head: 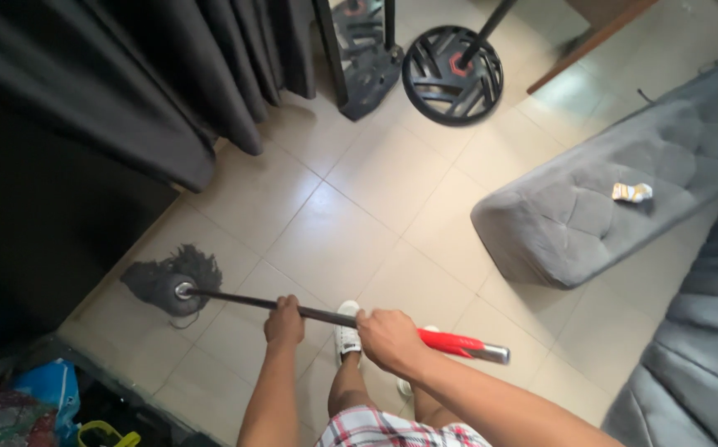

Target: Mopping the tiled floor in a bedroom around furniture.

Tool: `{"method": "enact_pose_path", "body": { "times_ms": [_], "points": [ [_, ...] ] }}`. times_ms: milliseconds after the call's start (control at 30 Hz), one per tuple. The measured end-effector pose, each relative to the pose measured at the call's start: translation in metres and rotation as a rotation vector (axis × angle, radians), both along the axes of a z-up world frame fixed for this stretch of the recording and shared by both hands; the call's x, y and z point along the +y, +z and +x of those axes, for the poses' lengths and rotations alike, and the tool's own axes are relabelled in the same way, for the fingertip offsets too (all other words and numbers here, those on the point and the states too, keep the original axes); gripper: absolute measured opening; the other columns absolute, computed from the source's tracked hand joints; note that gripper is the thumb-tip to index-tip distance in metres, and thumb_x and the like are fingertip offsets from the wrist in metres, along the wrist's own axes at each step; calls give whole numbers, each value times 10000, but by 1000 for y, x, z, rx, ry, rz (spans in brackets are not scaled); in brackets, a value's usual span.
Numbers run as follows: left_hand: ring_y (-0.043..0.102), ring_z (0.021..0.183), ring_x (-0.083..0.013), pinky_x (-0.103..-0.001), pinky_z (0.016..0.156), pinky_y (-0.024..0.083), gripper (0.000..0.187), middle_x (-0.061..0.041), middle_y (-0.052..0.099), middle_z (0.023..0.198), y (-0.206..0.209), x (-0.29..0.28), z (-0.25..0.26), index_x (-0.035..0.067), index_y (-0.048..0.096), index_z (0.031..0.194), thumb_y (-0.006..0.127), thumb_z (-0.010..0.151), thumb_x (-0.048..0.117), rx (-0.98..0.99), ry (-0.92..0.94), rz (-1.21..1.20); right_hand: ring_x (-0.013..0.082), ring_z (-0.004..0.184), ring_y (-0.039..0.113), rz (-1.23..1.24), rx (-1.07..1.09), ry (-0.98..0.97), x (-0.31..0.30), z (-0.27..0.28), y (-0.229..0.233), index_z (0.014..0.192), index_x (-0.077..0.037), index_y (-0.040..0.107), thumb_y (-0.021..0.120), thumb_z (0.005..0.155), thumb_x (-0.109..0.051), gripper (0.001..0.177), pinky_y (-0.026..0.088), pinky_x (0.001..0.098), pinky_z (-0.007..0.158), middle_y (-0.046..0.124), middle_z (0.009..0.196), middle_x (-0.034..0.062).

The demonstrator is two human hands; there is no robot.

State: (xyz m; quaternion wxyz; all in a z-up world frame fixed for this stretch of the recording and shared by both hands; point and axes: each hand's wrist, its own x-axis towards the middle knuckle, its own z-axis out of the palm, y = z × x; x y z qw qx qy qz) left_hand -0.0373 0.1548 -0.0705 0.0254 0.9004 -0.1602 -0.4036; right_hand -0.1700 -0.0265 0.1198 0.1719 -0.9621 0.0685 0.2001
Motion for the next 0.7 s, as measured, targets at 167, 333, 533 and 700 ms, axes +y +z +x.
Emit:
{"method": "enact_pose_path", "body": {
  "times_ms": [167,333,533,700],
  "points": [
    [621,1196,-350,-504,944,542,379,-140,565,1376,-47,26,31,93,544,1327,618,967,183,-218,112,-45,295,707,687,22,-187,-58,31,41,-40,977,-69,675,590,853,-137,165,540,464,593,691,759,99],
    [615,1231,-367,-508,959,548,400,-139,556,1435,-35,63,72,118,595,1315,680,953,266,-295,157,-29,252,762,733,-86,21,-64,77,102,-28,1014,-82,685,563,932,-163,167,576,409,567,712,876,114],
    [600,1191,-390,-500,915,549,450,-125,510,1461,-8,61,70,185,597,1302,733,913,364,-211,186,-41,271,799,756,-38,108,120,53,103,-20,1172,-69,685,457,1057,-180,278,594,428,578,746,918,93],
    [616,1249,-329,-470,977,551,472,-69,611,1361,-18,49,54,168,632,1230,764,892,470,-121,143,-92,340,711,719,0,80,195,-6,88,-4,1200,-131,696,502,978,-177,299,541,486,552,727,780,130]
  ]
}}
